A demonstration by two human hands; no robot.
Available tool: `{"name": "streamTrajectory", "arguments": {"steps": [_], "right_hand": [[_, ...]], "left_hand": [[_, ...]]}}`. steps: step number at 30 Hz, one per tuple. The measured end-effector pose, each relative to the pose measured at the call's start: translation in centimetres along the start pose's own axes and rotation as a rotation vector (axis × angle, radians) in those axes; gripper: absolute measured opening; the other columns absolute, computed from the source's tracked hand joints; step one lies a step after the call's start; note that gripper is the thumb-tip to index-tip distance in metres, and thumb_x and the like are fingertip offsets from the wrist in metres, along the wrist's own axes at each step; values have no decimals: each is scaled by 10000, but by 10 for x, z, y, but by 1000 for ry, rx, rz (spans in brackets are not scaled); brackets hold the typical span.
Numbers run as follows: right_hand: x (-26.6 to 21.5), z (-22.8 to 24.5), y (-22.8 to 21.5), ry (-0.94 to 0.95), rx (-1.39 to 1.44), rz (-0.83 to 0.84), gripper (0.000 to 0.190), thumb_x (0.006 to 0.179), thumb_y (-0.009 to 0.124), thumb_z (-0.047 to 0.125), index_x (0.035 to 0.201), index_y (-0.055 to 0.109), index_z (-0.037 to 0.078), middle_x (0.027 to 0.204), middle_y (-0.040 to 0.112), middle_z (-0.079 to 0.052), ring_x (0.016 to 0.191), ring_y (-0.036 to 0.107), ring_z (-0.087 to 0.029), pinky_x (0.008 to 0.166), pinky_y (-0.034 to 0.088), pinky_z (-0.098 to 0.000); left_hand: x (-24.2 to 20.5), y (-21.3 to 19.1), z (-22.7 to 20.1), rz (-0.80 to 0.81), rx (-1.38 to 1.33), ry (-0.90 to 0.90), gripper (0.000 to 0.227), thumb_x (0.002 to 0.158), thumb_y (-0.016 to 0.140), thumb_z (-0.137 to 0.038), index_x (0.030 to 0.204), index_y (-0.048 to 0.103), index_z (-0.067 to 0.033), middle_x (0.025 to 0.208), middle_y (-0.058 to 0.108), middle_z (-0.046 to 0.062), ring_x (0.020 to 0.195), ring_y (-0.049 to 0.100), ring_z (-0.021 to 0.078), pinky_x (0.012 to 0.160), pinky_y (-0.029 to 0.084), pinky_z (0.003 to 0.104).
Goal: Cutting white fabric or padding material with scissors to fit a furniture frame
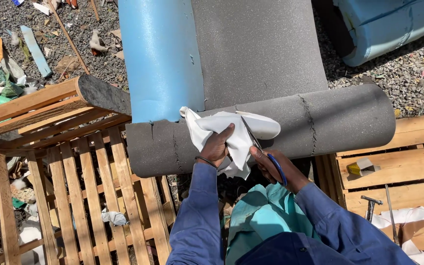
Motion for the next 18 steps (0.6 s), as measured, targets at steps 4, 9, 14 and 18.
{"name": "streamTrajectory", "arguments": {"steps": [4,9,14,18], "right_hand": [[1,-2,-6,7,-30,53,672,1246,579,555,726,511,134,612,369,-12,424,456,-124,419,422,-277],[-1,-5,-5,16,-69,125,706,1251,552,565,703,524,121,591,394,-41,385,499,-152,414,457,-295],[-10,-9,4,45,-33,86,739,1226,568,658,747,574,96,642,441,-77,488,558,-201,452,488,-357],[-14,-8,21,125,116,35,733,1174,642,723,734,493,156,685,440,-52,513,563,-184,451,523,-346]], "left_hand": [[7,-6,8,-44,9,34,642,1068,943,-313,1557,664,-3,1423,807,202,1294,779,350,1208,587,562],[-13,10,0,-112,96,127,651,1029,976,-340,1537,687,-53,1371,831,132,1242,799,255,1131,639,476],[-27,23,-1,-90,226,167,703,985,1019,-348,1530,703,-36,1375,821,138,1241,791,253,1088,672,497],[-30,6,17,-19,286,178,685,1048,965,-371,1535,664,4,1360,815,178,1255,778,267,1129,644,516]]}}
Point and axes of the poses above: each hand's wrist, its own x-axis towards the middle knuckle, its own y-axis out of the palm, z = x × y, the point moved 1 cm from there along x, towards the middle knuckle
